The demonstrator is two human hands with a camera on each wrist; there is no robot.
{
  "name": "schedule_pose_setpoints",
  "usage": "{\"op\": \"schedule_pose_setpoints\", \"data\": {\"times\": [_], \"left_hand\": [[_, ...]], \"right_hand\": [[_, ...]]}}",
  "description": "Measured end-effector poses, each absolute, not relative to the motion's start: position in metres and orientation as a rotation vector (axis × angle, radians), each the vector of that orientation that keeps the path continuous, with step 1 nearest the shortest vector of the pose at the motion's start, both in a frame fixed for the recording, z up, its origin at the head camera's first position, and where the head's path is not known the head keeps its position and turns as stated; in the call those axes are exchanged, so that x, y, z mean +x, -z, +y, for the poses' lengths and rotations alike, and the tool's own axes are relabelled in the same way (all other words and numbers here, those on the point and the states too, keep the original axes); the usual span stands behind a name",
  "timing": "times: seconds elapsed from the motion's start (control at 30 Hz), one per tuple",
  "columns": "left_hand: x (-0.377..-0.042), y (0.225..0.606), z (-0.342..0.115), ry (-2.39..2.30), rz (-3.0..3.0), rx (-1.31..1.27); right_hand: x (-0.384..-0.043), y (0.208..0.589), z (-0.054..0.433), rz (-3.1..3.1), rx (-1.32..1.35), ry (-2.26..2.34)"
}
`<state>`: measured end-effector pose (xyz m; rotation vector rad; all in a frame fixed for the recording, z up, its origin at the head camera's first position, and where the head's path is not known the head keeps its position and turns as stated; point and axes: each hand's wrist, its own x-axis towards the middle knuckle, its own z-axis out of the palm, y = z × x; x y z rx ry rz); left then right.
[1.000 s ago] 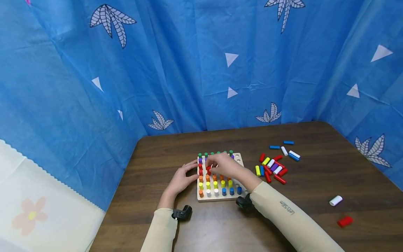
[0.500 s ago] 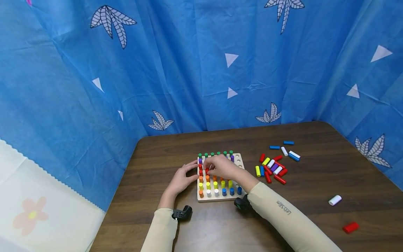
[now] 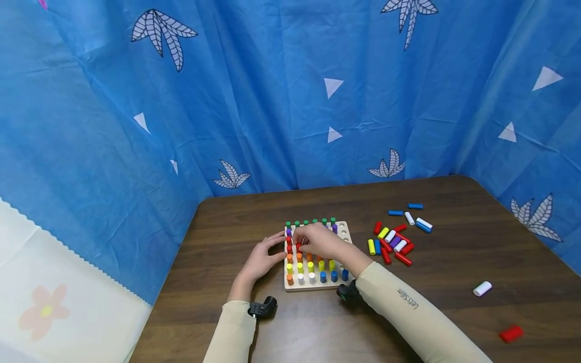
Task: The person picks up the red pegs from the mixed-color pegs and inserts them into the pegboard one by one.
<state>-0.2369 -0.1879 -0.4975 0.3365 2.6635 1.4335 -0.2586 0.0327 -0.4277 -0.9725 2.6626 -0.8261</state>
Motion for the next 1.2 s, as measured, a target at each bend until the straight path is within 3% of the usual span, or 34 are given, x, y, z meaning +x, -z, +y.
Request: {"op": "schedule_pose_setpoints", "data": {"times": [1.2], "left_hand": [[-0.2359,0.4954,-0.1867,-1.432,2.665,0.322]], "right_hand": [[-0.254,0.427,0.0427,2.759,-0.89,0.823]]}}
